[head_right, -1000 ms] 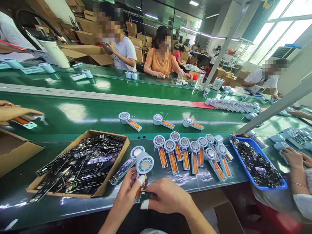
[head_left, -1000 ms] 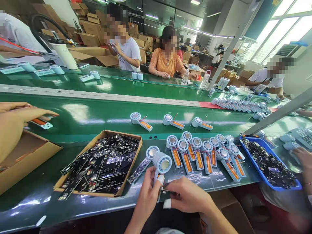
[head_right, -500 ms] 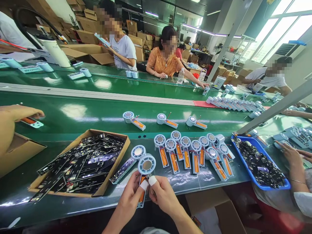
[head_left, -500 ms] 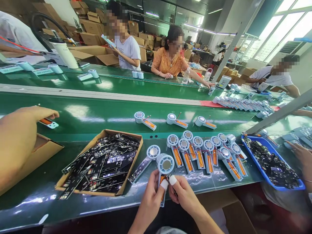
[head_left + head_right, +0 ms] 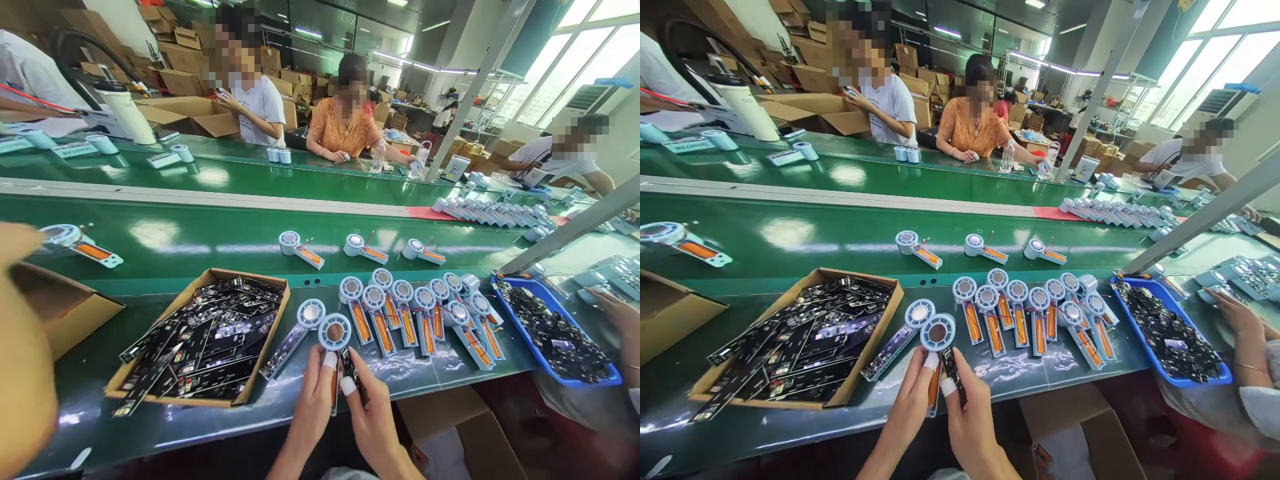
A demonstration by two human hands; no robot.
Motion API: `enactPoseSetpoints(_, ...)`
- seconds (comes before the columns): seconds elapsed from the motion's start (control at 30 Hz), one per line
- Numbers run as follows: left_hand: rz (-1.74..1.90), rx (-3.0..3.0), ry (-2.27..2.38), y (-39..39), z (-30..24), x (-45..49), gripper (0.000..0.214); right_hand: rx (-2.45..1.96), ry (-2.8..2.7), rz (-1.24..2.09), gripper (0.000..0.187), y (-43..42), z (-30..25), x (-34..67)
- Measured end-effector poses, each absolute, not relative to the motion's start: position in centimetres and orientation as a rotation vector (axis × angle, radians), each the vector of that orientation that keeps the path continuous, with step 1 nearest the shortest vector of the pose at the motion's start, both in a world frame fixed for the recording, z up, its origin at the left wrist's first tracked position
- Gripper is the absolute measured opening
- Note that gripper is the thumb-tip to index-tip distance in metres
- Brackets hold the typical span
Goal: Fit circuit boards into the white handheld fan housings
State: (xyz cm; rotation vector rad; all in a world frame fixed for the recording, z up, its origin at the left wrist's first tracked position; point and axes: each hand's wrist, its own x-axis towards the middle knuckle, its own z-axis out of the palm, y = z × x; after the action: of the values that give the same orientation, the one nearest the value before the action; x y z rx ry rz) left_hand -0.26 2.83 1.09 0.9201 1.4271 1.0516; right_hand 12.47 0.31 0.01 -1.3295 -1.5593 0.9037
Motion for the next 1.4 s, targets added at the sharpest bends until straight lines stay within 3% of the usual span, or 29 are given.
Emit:
enactPoseSetpoints(0.2, 1.105, 0.879, 1.368, 1.8, 1.6, 0.7, 0.053, -1.386, -1.791, 0.541, 0.054, 0.5, 0.5, 12.4)
enactPoseSetpoints(0.57, 1.157, 0.876, 1.361, 1.5, 0.7, 1.5, 0.050, -1.703, -2.429, 0.181, 0.083, 0.2, 2.4, 11.9)
enactPoseSetpoints(0.73, 1.193, 0.884, 1.357, 2.1, 1.1, 1.3, 0.050, -1.567, -2.531, 0.183, 0.081, 0.5, 4.0, 12.2)
enactPoseSetpoints(0.87, 1.146, 0.773, 1.367, 2.2, 0.7, 1.3, 0.054, -1.506, -2.359, 0.034, 0.084, 0.6, 2.7, 11.7)
enactPoseSetpoints(1.2, 1.151, 0.745, 1.328, 2.2, 0.5, 1.2, 0.055, -1.579, -2.175, 0.067, 0.077, 0.4, 0.8, 11.0)
enactPoseSetpoints(1.4, 0.991, 1.260, 1.352, 3.1, 2.7, -1.4, 0.026, -1.750, -2.205, 0.243, 0.065, 1.2, 0.6, 11.8)
